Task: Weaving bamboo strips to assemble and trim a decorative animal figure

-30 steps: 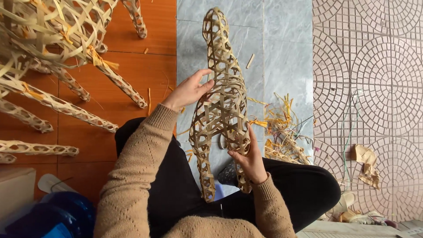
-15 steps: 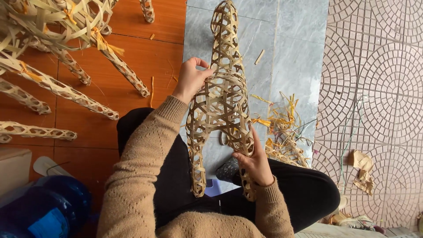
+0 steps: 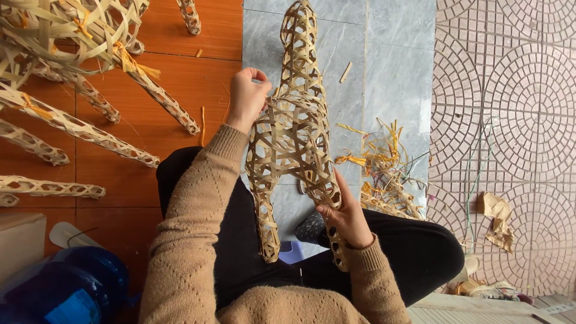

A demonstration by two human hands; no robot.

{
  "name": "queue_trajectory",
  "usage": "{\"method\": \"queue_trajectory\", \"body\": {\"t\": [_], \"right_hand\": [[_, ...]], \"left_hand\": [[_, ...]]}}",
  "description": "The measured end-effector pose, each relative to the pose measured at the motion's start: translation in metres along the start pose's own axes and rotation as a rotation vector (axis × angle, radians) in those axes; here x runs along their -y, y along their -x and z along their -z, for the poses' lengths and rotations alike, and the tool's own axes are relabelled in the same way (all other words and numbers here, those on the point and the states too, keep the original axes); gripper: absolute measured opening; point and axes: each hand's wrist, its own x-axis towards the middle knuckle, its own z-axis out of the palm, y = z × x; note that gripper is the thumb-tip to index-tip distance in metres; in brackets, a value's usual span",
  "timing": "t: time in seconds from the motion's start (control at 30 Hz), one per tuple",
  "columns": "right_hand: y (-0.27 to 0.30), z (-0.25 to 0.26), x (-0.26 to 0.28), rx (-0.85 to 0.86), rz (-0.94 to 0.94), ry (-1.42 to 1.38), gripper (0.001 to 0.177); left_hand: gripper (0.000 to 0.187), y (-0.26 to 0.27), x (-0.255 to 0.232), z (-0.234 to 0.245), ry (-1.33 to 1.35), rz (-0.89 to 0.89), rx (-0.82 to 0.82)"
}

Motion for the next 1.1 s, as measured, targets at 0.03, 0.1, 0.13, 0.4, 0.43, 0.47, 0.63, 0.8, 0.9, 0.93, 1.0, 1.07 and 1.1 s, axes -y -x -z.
{"method": "queue_trajectory", "body": {"t": [0.03, 0.1, 0.13, 0.4, 0.43, 0.47, 0.63, 0.8, 0.9, 0.93, 1.0, 1.07, 1.1], "right_hand": [[-0.001, -0.001, 0.001, -0.005, 0.004, -0.006, 0.097], [-0.004, -0.002, 0.004, -0.027, 0.064, -0.12, 0.109], [-0.007, -0.003, 0.007, -0.037, 0.071, -0.128, 0.109], [-0.011, -0.023, 0.03, -0.236, 0.125, 0.181, 0.109], [-0.013, -0.02, 0.017, -0.237, 0.123, 0.178, 0.109], [-0.015, -0.017, 0.004, -0.24, 0.079, 0.194, 0.106], [-0.014, -0.007, -0.004, -0.237, 0.018, 0.232, 0.1], [-0.015, 0.001, -0.022, -0.209, 0.029, 0.158, 0.101], [-0.013, 0.002, -0.015, -0.194, 0.038, 0.117, 0.102], [-0.012, 0.002, -0.013, -0.197, 0.035, 0.11, 0.102], [-0.012, 0.003, -0.01, -0.187, 0.044, 0.118, 0.101], [-0.012, 0.003, -0.007, -0.184, 0.042, 0.109, 0.101], [-0.012, 0.003, -0.006, -0.179, 0.041, 0.102, 0.1]], "left_hand": [[0.016, 0.009, -0.012, 0.001, -0.004, -0.007, 0.004], [0.025, 0.027, -0.037, 0.003, 0.072, 0.012, 0.137], [0.025, 0.034, -0.05, 0.002, 0.067, 0.002, 0.145], [0.015, 0.035, -0.039, -0.019, -0.073, -0.249, 0.106], [0.015, 0.028, -0.032, -0.018, -0.075, -0.249, 0.108], [0.013, 0.02, -0.025, -0.016, -0.11, -0.24, 0.07], [0.01, 0.025, -0.035, -0.003, 0.005, -0.109, 0.122], [0.07, 0.062, -0.083, 0.028, -0.02, -0.047, 0.819], [0.065, 0.06, -0.078, 0.029, -0.066, -0.05, 0.805], [0.065, 0.059, -0.075, 0.026, -0.072, -0.048, 0.81], [0.063, 0.055, -0.067, 0.021, -0.017, -0.037, 0.752], [0.057, 0.066, -0.082, 0.018, -0.027, -0.058, 0.704], [0.052, 0.072, -0.088, 0.017, -0.035, -0.079, 0.655]]}}
